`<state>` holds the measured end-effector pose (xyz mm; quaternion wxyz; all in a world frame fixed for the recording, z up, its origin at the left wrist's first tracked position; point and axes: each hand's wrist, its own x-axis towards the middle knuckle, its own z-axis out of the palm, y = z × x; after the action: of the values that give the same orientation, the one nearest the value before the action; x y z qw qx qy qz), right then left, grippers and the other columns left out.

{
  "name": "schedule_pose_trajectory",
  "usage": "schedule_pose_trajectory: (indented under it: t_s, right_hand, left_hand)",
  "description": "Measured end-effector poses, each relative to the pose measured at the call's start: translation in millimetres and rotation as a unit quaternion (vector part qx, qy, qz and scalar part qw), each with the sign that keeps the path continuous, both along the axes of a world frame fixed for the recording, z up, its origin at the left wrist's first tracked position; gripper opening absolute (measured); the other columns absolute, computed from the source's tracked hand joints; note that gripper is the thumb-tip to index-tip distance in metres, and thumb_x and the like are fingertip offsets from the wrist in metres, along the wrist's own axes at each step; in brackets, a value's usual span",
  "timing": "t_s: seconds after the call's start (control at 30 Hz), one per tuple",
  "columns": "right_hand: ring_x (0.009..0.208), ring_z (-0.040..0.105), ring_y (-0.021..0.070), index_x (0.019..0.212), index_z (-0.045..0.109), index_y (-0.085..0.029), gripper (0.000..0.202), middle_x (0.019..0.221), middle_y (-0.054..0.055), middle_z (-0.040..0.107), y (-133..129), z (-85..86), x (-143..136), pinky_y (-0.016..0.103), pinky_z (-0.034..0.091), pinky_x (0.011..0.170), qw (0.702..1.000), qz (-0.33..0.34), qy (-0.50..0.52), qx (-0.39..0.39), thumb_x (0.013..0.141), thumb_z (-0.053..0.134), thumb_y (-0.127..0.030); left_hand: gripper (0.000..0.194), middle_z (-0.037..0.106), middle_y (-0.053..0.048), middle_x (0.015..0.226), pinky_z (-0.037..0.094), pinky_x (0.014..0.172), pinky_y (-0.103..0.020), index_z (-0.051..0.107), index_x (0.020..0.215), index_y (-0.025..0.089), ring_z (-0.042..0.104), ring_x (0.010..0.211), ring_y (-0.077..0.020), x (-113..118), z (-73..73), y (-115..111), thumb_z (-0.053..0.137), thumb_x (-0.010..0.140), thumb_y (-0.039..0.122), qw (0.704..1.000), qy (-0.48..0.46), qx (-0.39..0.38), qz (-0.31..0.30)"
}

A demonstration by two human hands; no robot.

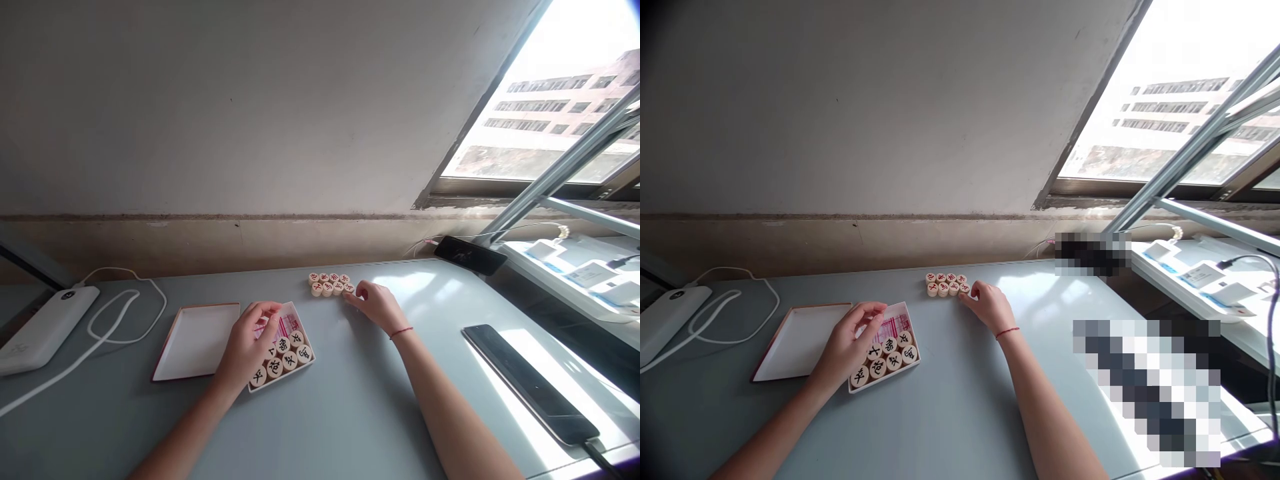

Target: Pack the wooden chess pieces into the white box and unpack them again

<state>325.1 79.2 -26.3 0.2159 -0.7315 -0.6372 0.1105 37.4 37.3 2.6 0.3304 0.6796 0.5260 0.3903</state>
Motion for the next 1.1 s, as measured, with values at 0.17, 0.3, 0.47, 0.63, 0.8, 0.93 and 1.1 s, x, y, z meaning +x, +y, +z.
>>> schedule_pose_trajectory:
  t_s: [0.17, 0.3, 0.47, 0.63, 0.8, 0.93, 1.1]
  right_hand:
    - [0.052, 0.044, 0.0109, 0.078, 0.061, -0.020, 0.023, 0.061, -0.001, 0.055, -12.0, 8.9, -40.6, 0.022, 0.034, 0.052, 0.979, 0.159, 0.103, 0.068, 0.087, 0.049, -0.038]
    - [0.060, 0.053, 0.0108, 0.101, 0.064, -0.024, 0.022, 0.080, 0.002, 0.065, -25.6, 3.6, -83.5, 0.020, 0.036, 0.055, 0.950, 0.291, 0.109, 0.030, 0.092, 0.045, -0.031]
    - [0.050, 0.043, 0.0103, 0.072, 0.056, -0.020, 0.022, 0.063, -0.001, 0.056, -34.2, -3.0, -100.9, 0.021, 0.027, 0.049, 0.968, 0.246, 0.049, 0.023, 0.089, 0.042, -0.022]
    - [0.047, 0.034, 0.0097, 0.065, 0.046, -0.020, 0.017, 0.058, -0.002, 0.049, -34.6, -8.4, -100.8, 0.022, 0.022, 0.048, 0.974, 0.221, 0.043, 0.033, 0.082, 0.044, -0.018]
    - [0.047, 0.034, 0.0101, 0.063, 0.046, -0.021, 0.019, 0.057, -0.002, 0.050, -35.3, -12.6, -103.6, 0.022, 0.023, 0.049, 0.976, 0.206, 0.041, 0.050, 0.082, 0.043, -0.020]
    - [0.046, 0.037, 0.0101, 0.063, 0.049, -0.021, 0.020, 0.056, -0.002, 0.051, -35.7, -9.3, -103.7, 0.022, 0.024, 0.048, 0.976, 0.209, 0.033, 0.054, 0.082, 0.043, -0.020]
    - [0.047, 0.041, 0.0105, 0.070, 0.056, -0.021, 0.019, 0.058, -0.001, 0.054, -34.2, -8.0, -100.6, 0.021, 0.028, 0.049, 0.970, 0.228, 0.064, 0.056, 0.084, 0.043, -0.021]
  left_hand:
    - [0.025, 0.065, -0.003, 0.100, 0.048, 0.082, -0.030, 0.063, 0.097, 0.023, 0.060, 0.094, -0.0193, -24.1, 6.8, 6.6, 0.043, 0.091, 0.036, 0.987, 0.134, 0.078, -0.052]
    - [0.025, 0.064, -0.004, 0.097, 0.044, 0.086, -0.034, 0.064, 0.096, 0.022, 0.059, 0.095, -0.0203, -43.8, -5.9, 7.6, 0.041, 0.093, 0.032, 0.959, 0.230, 0.141, -0.082]
    - [0.027, 0.066, -0.002, 0.092, 0.040, 0.078, -0.034, 0.067, 0.085, 0.024, 0.056, 0.088, -0.0201, -50.8, -16.5, 1.7, 0.042, 0.094, 0.030, 0.927, 0.318, 0.167, -0.113]
    - [0.028, 0.067, -0.004, 0.092, 0.037, 0.074, -0.034, 0.064, 0.084, 0.021, 0.054, 0.086, -0.0205, -44.4, -13.3, -5.7, 0.038, 0.094, 0.027, 0.918, 0.344, 0.153, -0.121]
    - [0.025, 0.068, -0.004, 0.089, 0.036, 0.073, -0.033, 0.060, 0.085, 0.020, 0.054, 0.084, -0.0206, -38.7, -9.3, -9.6, 0.036, 0.092, 0.022, 0.919, 0.350, 0.128, -0.126]
    - [0.024, 0.067, -0.003, 0.086, 0.036, 0.074, -0.033, 0.058, 0.084, 0.021, 0.054, 0.081, -0.0193, -38.8, -7.9, -9.9, 0.036, 0.091, 0.023, 0.926, 0.336, 0.114, -0.132]
    - [0.016, 0.067, -0.002, 0.091, 0.038, 0.082, -0.036, 0.058, 0.093, 0.022, 0.058, 0.087, -0.0201, -43.7, -10.2, -8.0, 0.043, 0.089, 0.026, 0.939, 0.303, 0.084, -0.138]
